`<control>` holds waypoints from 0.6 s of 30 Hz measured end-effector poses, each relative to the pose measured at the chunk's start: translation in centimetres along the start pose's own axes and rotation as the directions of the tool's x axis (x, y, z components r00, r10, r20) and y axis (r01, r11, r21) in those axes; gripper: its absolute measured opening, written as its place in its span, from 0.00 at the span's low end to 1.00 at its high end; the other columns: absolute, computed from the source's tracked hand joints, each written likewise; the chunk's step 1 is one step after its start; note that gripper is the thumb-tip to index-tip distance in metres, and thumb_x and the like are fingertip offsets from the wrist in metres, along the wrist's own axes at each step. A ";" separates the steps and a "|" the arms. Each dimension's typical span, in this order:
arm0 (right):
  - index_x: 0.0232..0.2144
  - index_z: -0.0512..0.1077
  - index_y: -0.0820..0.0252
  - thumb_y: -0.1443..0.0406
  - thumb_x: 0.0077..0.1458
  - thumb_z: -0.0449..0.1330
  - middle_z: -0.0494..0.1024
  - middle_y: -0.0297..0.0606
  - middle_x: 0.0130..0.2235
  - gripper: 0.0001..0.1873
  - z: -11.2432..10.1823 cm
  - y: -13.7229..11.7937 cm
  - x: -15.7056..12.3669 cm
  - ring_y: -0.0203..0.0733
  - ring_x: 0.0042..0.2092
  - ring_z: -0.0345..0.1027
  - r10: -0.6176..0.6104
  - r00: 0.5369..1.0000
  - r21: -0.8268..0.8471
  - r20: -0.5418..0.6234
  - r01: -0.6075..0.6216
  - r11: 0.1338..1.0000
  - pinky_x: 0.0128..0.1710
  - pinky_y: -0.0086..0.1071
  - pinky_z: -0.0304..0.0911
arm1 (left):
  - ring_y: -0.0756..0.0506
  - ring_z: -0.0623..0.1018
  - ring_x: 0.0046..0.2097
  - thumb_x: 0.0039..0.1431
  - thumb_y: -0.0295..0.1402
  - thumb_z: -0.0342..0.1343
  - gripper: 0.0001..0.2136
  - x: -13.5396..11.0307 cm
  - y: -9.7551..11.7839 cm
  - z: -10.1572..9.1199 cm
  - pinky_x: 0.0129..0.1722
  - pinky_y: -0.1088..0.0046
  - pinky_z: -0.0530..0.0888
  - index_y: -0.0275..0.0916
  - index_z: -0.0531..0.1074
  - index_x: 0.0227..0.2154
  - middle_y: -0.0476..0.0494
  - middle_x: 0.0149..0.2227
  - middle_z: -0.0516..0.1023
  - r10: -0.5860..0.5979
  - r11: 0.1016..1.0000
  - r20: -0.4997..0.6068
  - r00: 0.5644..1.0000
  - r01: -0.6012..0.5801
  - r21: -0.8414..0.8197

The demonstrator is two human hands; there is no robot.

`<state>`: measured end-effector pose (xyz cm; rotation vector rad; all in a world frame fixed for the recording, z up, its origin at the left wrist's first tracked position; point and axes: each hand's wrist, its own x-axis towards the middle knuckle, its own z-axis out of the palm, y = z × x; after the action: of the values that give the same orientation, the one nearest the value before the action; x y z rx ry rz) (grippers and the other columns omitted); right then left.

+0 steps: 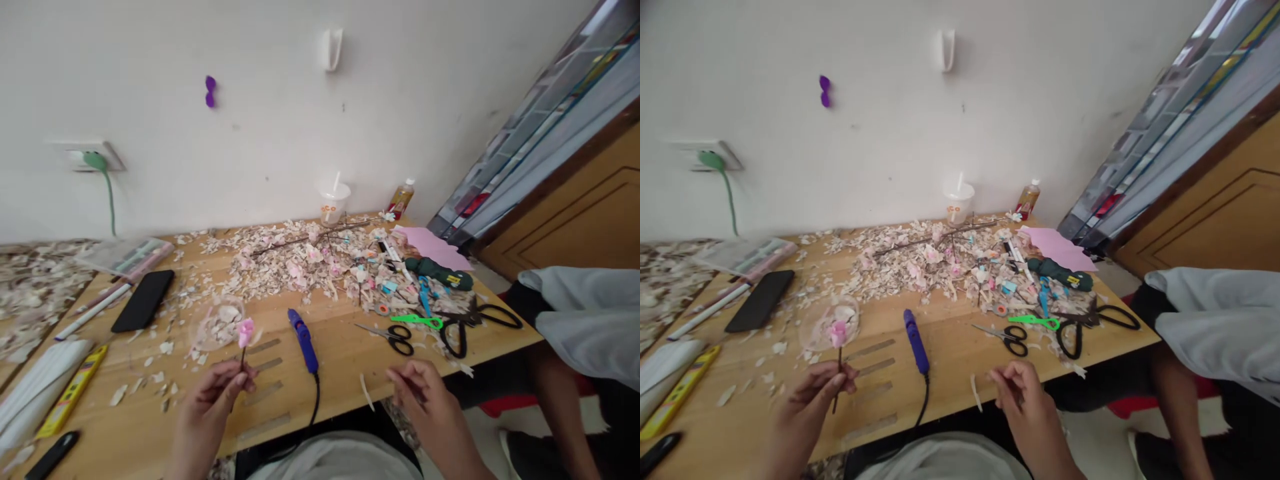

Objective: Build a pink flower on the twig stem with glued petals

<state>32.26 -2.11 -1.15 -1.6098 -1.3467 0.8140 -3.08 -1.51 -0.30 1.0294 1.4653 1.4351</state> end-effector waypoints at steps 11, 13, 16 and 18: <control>0.46 0.75 0.56 0.64 0.70 0.54 0.83 0.38 0.35 0.10 -0.2 -2.7 -2.1 0.39 0.32 0.78 -0.464 0.869 -0.044 0.171 0.477 0.878 0.34 0.27 0.71 | 0.47 0.83 0.29 0.58 0.48 0.64 0.15 -2.7 2.3 3.5 0.35 0.72 0.83 0.42 0.83 0.37 0.44 0.32 0.87 0.117 0.989 0.160 0.980 -0.129 0.068; 0.45 0.74 0.55 0.66 0.69 0.54 0.82 0.37 0.35 0.09 0.7 -4.0 -2.2 0.39 0.34 0.77 -0.514 0.839 -0.034 0.181 0.527 0.849 0.36 0.28 0.70 | 0.46 0.84 0.32 0.59 0.49 0.62 0.15 -3.1 2.4 3.5 0.38 0.72 0.83 0.43 0.82 0.38 0.45 0.32 0.87 0.162 0.971 0.125 0.979 -0.181 0.156; 0.46 0.72 0.53 0.68 0.69 0.54 0.78 0.35 0.34 0.08 1.4 -6.3 -2.5 0.37 0.32 0.72 -0.565 0.806 0.005 0.178 0.574 0.819 0.34 0.28 0.67 | 0.46 0.85 0.34 0.62 0.48 0.59 0.15 -3.6 2.5 3.2 0.38 0.74 0.83 0.44 0.81 0.40 0.46 0.35 0.88 0.225 0.907 0.127 0.966 -0.256 0.334; 0.48 0.70 0.54 0.69 0.68 0.54 0.77 0.35 0.35 0.09 1.8 -8.2 -2.5 0.36 0.31 0.69 -0.620 0.768 0.052 0.162 0.620 0.783 0.33 0.28 0.66 | 0.47 0.85 0.33 0.62 0.47 0.58 0.14 -4.0 2.7 3.1 0.36 0.75 0.82 0.45 0.81 0.42 0.46 0.38 0.88 0.241 0.862 0.131 0.962 -0.274 0.427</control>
<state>26.80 -3.82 5.43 -0.9871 -1.8615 0.5374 1.22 -4.18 2.42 1.5961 1.6910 1.2474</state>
